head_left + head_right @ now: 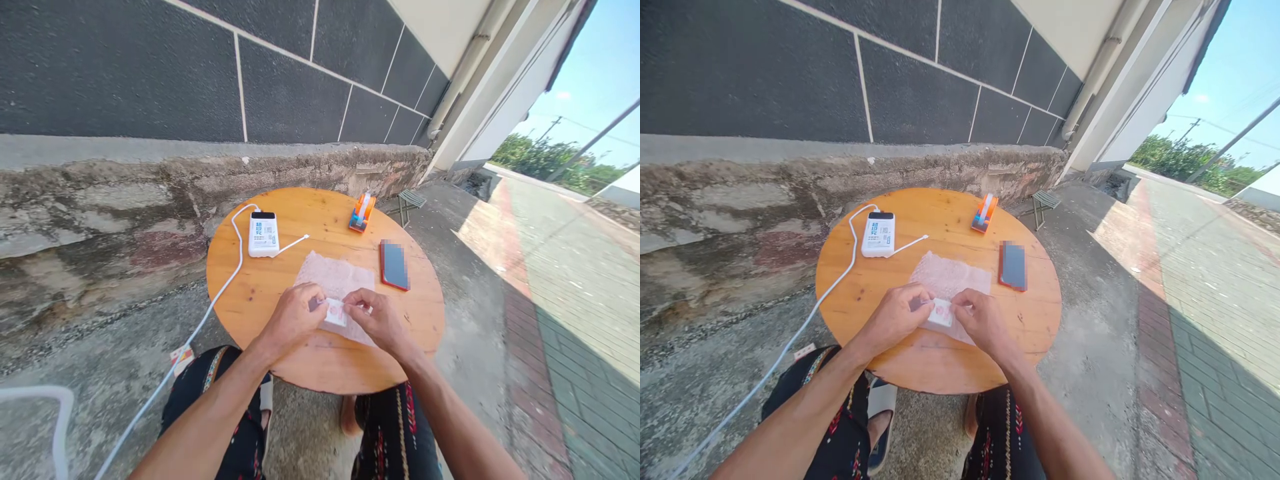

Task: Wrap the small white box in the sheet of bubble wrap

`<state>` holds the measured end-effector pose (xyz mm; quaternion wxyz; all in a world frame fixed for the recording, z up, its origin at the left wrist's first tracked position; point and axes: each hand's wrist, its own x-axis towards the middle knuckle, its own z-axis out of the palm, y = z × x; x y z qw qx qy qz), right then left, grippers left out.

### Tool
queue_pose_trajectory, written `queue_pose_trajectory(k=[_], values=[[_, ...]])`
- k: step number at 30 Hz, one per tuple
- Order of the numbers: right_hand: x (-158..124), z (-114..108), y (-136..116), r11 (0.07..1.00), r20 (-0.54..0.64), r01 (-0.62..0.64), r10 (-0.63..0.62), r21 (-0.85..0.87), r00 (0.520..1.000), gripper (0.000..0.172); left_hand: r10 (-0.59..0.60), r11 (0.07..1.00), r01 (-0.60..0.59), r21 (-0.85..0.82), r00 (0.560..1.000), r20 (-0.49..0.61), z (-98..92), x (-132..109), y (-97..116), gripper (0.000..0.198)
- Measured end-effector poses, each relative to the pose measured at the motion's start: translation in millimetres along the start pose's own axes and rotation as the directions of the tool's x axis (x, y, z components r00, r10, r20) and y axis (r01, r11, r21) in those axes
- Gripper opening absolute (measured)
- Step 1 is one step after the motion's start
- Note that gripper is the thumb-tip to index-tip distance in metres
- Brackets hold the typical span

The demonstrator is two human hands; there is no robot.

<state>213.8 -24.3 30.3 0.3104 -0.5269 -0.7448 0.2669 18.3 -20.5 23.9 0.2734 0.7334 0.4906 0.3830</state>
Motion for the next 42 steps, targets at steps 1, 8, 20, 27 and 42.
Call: queue_pose_trajectory(k=[1, 8, 20, 27, 42], values=[[0.6, 1.0, 1.1, 1.000, -0.008, 0.000, 0.001, 0.009, 1.000, 0.010, -0.010, 1.000, 0.010, -0.006, 1.000, 0.000, 0.0, 0.1, 0.4, 0.010], [3.4, 4.4, 4.1, 1.000, -0.030, 0.009, -0.009, 0.020, 1.000, 0.011, -0.072, 0.997, 0.072, -0.036, 0.997, 0.007, 1.0, 1.0, 1.1, 0.011], [-1.4, 1.1, 4.7, 0.994, -0.100, 0.087, -0.093, -0.062, 0.991, 0.008, -0.092, 0.996, 0.092, 0.006, 0.995, -0.035, 4.9, 0.3, 1.7, 0.011], [-60.0, 8.1, -40.6, 0.741, -0.063, 0.286, -0.404, -0.607, 0.912, 0.018, -0.065, 0.998, 0.066, 0.011, 0.997, -0.031, 5.8, -0.7, 0.6, 0.011], [-35.9, 15.4, -34.9, 0.707, 0.167, 0.352, -0.319, -0.613, 0.933, 0.021, -0.087, 0.994, 0.088, 0.061, 0.996, -0.010, 4.9, 2.0, 2.3, 0.014]])
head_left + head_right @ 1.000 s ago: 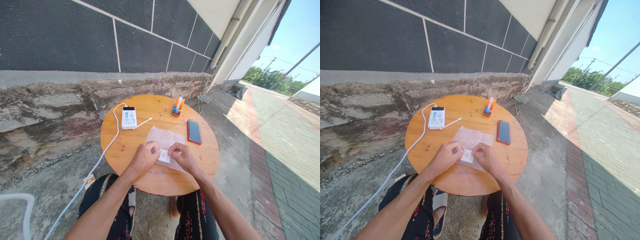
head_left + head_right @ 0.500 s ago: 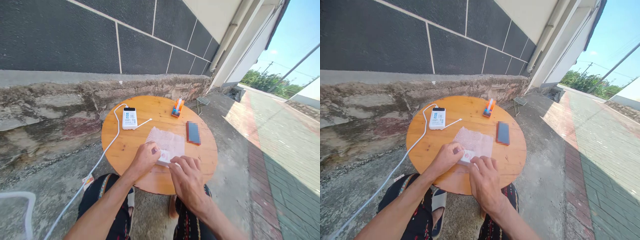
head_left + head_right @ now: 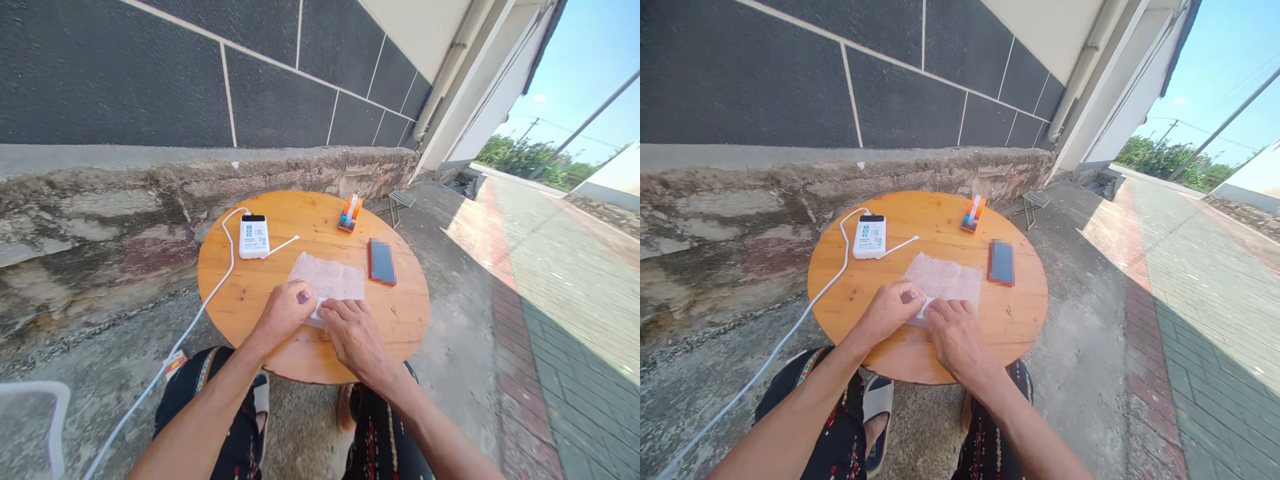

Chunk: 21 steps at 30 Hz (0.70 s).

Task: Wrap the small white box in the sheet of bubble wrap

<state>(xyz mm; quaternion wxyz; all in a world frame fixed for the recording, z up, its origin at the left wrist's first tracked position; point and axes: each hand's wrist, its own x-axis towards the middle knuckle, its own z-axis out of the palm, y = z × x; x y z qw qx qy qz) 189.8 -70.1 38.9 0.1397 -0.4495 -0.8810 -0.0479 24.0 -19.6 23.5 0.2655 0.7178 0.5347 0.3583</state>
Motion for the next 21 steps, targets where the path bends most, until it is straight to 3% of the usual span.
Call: queue_pose_trajectory(k=[5, 9, 14, 19, 21], values=[[7.4, -5.4, 6.4, 0.999, 0.039, 0.023, -0.022, -0.042, 0.999, 0.018, -0.018, 1.000, 0.018, 0.000, 0.998, -0.066, -13.3, 3.4, -2.3, 0.020], [7.4, -5.0, 8.9, 0.999, 0.010, 0.038, -0.038, -0.035, 0.999, 0.019, -0.013, 0.997, 0.024, 0.076, 0.990, -0.141, -33.7, -12.3, -16.7, 0.035], [6.4, -4.4, 12.3, 0.998, -0.003, 0.050, -0.050, -0.026, 0.999, 0.018, -0.108, 0.938, 0.115, 0.327, 0.993, -0.039, -40.6, -36.6, -29.4, 0.039], [6.8, -5.2, 15.7, 0.998, -0.006, 0.062, -0.062, -0.029, 0.998, 0.018, -0.111, 0.933, 0.074, 0.352, 0.990, 0.087, -35.2, -25.4, -21.0, 0.030], [7.1, -5.6, 16.6, 0.997, -0.005, 0.073, -0.073, -0.022, 0.997, 0.018, -0.152, 0.941, 0.111, 0.319, 0.983, 0.107, -34.5, -19.3, -16.3, 0.032]])
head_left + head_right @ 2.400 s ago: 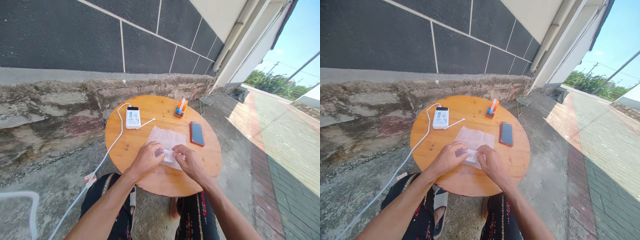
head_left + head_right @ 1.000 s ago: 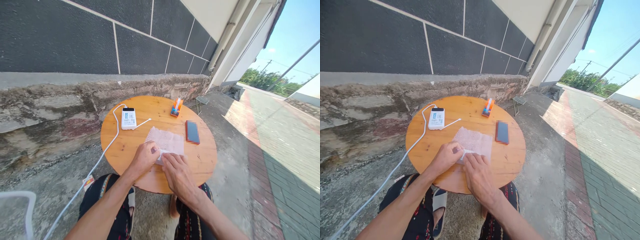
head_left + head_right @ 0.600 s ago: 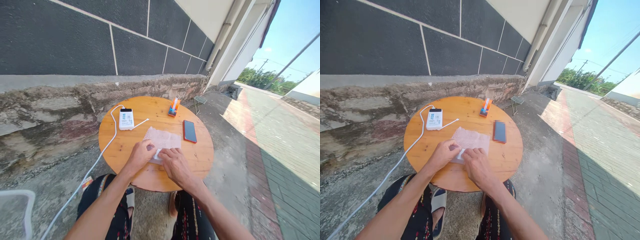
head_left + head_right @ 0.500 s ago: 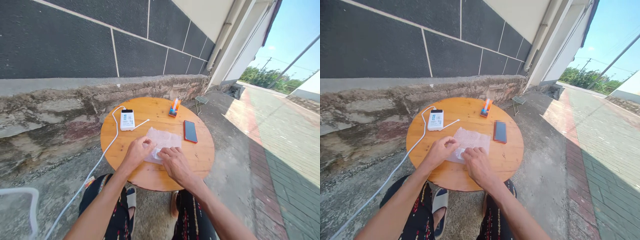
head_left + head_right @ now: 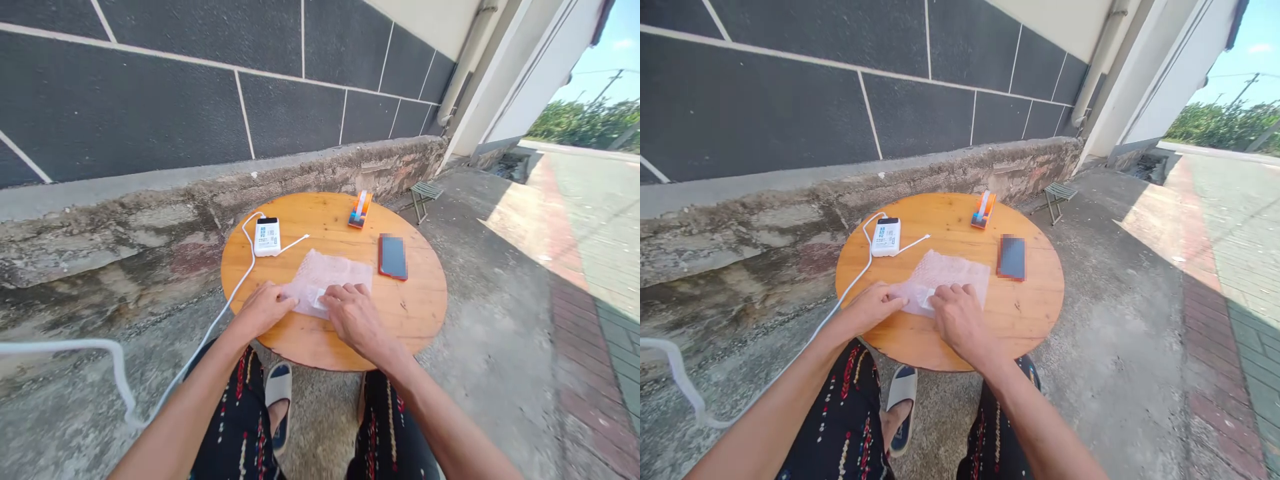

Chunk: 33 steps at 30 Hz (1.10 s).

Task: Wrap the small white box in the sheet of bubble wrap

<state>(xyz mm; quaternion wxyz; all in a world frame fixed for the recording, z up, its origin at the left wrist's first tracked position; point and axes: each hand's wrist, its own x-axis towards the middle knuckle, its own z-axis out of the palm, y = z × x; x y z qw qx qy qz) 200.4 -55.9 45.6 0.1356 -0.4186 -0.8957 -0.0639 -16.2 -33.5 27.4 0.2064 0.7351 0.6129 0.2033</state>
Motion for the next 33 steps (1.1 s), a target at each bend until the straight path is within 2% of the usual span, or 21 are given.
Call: queue_pose_trajectory(k=[6, 8, 11, 14, 17, 24, 25, 27, 30, 33], values=[[0.0, -1.7, 1.7, 1.000, 0.001, 0.003, -0.003, 0.027, 1.000, 0.016, -0.128, 0.987, 0.134, -0.084, 0.989, 0.074, -8.6, 0.0, 13.9, 0.035], [-0.2, -2.2, 2.3, 0.999, 0.011, 0.002, -0.002, 0.033, 1.000, 0.016, -0.207, 0.959, 0.228, -0.170, 0.970, 0.131, -11.6, -1.5, 19.9, 0.033], [-0.7, -2.7, 3.0, 0.999, 0.029, -0.004, 0.003, 0.032, 1.000, 0.016, -0.278, 0.869, 0.343, -0.357, 0.935, 0.220, -10.7, -2.1, 27.5, 0.035], [-1.4, -2.8, 3.2, 1.000, 0.036, -0.007, 0.006, 0.025, 0.999, 0.018, -0.289, 0.805, 0.350, -0.479, 0.937, 0.199, -1.7, -1.1, 30.2, 0.039], [-1.8, -2.3, 3.2, 1.000, 0.038, -0.008, 0.007, 0.017, 0.999, 0.018, -0.297, 0.770, 0.320, -0.551, 0.946, 0.134, 10.6, 1.0, 29.7, 0.033], [-1.8, -0.9, 3.4, 1.000, 0.029, -0.004, 0.003, 0.020, 1.000, 0.017, -0.374, 0.779, 0.286, -0.558, 0.926, -0.048, 32.6, 6.7, 27.9, 0.017], [-1.8, -0.7, 3.4, 1.000, 0.028, -0.005, 0.004, 0.023, 1.000, 0.017, -0.387, 0.774, 0.282, -0.567, 0.919, -0.071, 34.7, 6.5, 28.2, 0.016], [-1.7, -0.3, 3.5, 1.000, 0.027, -0.010, 0.009, 0.028, 1.000, 0.017, -0.410, 0.753, 0.278, -0.597, 0.907, -0.096, 37.8, 4.9, 29.9, 0.030], [-1.8, 0.4, 3.6, 0.999, 0.021, -0.017, 0.017, 0.034, 1.000, 0.016, -0.438, 0.698, 0.289, -0.655, 0.896, -0.072, 38.0, -0.3, 34.6, 0.054], [-1.9, 0.9, 3.8, 0.999, 0.011, -0.014, 0.014, 0.038, 1.000, 0.017, -0.401, 0.642, 0.301, -0.705, 0.916, 0.026, 33.5, -5.6, 38.3, 0.045]])
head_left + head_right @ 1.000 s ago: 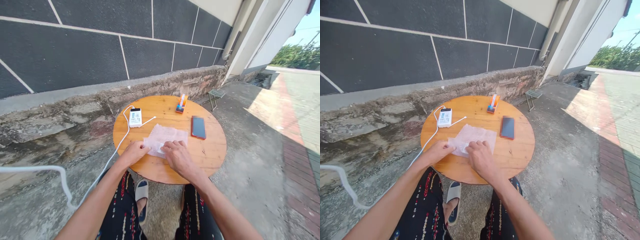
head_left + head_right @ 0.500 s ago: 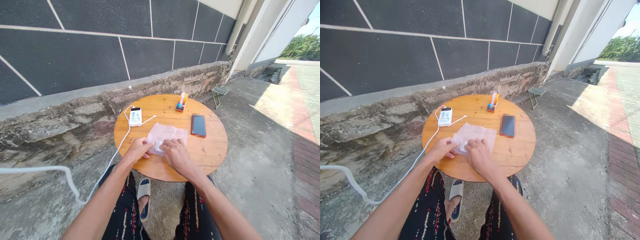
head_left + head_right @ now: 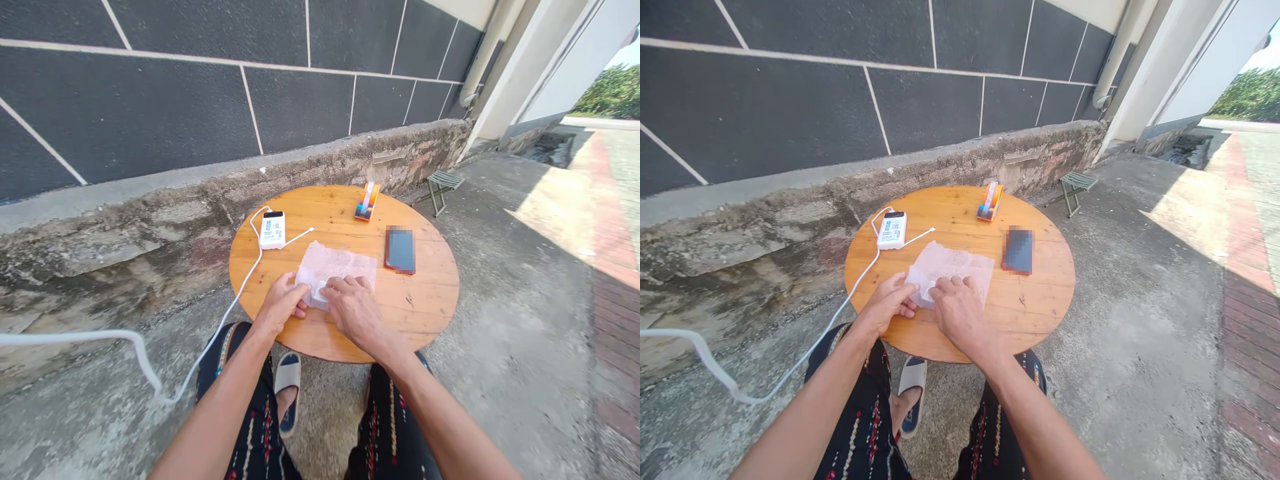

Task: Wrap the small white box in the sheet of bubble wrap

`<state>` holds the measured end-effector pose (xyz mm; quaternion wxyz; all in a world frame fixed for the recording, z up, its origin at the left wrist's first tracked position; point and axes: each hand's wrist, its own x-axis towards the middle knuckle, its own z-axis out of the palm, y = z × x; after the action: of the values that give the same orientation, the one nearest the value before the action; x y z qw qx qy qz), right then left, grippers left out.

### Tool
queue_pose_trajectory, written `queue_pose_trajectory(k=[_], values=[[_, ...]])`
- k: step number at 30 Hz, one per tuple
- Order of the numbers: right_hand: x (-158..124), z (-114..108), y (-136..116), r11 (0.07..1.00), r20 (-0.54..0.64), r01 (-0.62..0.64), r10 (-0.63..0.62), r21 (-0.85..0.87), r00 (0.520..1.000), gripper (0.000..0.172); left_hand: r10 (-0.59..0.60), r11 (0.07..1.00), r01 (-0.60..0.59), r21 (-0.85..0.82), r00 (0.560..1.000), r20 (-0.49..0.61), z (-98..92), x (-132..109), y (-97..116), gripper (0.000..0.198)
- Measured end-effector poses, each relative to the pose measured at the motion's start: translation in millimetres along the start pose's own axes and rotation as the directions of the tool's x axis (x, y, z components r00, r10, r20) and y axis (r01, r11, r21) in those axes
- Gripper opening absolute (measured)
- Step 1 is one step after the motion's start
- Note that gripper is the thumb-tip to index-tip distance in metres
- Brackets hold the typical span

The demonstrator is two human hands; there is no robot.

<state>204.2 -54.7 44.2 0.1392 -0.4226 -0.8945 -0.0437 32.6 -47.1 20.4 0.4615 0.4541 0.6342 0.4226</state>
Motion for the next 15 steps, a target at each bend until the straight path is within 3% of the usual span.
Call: queue_pose_trajectory(k=[2, 7, 15], values=[[0.1, 0.3, 0.1, 1.000, -0.004, 0.004, -0.004, -0.003, 1.000, 0.018, 0.002, 1.000, -0.002, -0.008, 0.998, 0.062, -2.1, -1.8, 2.2, 0.034], [0.5, 0.9, 0.3, 1.000, -0.007, 0.005, -0.005, -0.011, 1.000, 0.018, 0.027, 0.999, -0.029, 0.032, 0.996, 0.087, -0.7, 3.9, 1.3, 0.032], [0.9, 0.9, 0.3, 1.000, -0.002, 0.005, -0.005, -0.014, 1.000, 0.017, 0.154, 0.978, -0.149, 0.143, 0.988, -0.026, 10.1, 13.9, -3.7, 0.017]])
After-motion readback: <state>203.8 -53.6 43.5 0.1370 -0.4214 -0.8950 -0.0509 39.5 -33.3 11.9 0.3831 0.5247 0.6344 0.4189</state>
